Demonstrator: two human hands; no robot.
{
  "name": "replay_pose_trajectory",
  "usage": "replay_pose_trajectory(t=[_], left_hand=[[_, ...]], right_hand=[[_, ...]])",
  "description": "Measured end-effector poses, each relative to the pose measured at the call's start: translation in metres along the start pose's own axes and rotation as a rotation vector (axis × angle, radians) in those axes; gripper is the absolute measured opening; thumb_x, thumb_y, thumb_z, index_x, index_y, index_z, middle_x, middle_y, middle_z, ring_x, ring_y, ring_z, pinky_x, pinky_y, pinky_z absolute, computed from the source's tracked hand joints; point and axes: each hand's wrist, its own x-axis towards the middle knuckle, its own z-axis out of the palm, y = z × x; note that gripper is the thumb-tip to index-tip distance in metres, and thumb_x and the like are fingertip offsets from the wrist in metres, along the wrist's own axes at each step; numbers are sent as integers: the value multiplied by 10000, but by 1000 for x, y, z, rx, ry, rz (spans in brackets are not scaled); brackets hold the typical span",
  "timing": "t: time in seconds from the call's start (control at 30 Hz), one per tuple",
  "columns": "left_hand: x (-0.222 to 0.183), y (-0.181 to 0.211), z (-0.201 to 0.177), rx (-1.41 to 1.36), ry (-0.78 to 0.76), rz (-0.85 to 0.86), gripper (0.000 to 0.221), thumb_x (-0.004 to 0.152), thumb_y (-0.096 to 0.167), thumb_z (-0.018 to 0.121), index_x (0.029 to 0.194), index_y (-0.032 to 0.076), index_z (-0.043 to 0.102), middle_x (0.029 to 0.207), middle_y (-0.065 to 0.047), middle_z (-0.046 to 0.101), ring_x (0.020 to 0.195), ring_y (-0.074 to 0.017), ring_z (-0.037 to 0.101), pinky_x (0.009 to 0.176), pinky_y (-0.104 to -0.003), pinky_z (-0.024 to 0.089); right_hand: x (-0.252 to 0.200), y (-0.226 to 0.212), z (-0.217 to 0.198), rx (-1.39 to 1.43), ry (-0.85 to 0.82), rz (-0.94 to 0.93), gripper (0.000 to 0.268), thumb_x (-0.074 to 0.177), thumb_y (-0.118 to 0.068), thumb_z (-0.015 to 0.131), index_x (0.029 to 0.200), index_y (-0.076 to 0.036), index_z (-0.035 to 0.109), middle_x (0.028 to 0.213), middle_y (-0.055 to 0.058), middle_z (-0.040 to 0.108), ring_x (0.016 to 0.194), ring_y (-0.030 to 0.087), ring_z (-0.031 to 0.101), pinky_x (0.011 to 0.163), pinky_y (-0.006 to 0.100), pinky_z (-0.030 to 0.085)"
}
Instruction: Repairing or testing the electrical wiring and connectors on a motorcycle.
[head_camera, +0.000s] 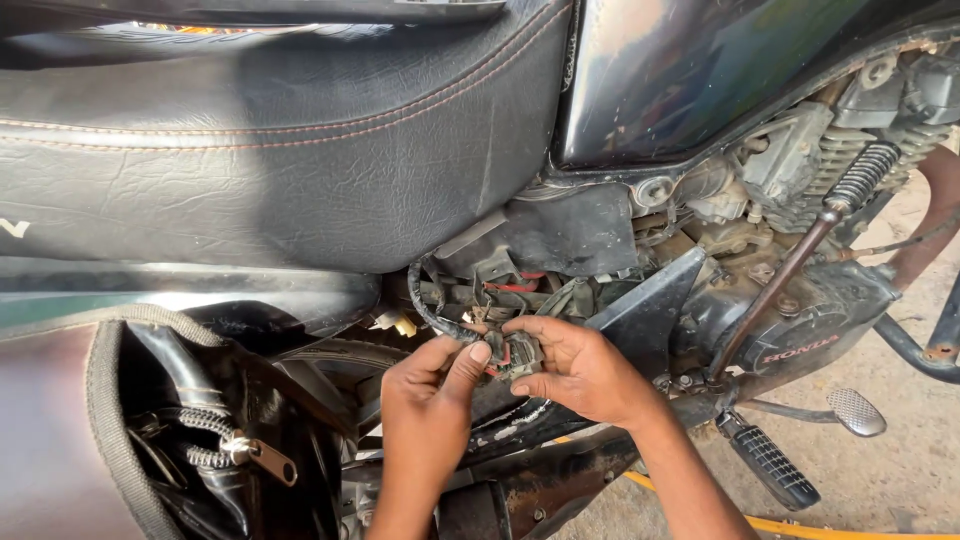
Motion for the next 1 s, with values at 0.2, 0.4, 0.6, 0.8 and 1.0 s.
replay_pose_trajectory(t=[0.2,0.4,0.6,0.8,1.0], left_hand=[[-8,-16,12,191,96,210,174,918,148,753,956,-22,752,877,-103,739,794,-122,644,736,-266,517],[-8,11,7,282,-96,256,256,911,99,713,1148,11,673,1036,-103,783,949,-134,713,850,-277,545],[-2,-3,15,132,-79,184,326,879,19,743,1196,9,667,1088,-96,801,996,-120,711,885,-276,560],[0,-5,17,270,13,174,342,853,48,770,1185,14,694,1032,-84,796,923,-115,717,827,-265,567],[1,-15,20,408,86,372,283,854,83,789,1108,-20,719,989,-106,752,882,-140,705,795,-272,548]], right_hand=[[1,7,-1,46,26,-12,640,839,5,793,1415,49,517,1138,85,709,971,123,667,838,296,582],[0,0,-3,21,47,-5,651,839,-37,799,1424,41,522,1081,75,724,909,111,671,735,274,574],[5,-1,5,26,96,-11,647,849,-70,797,1425,52,529,1078,64,724,888,99,657,701,261,561],[5,5,0,71,77,-32,660,862,-84,787,1445,49,507,1099,45,710,893,90,646,709,254,546],[5,4,-6,73,81,-22,655,876,-89,775,1457,40,500,1072,47,713,880,87,646,707,246,538]])
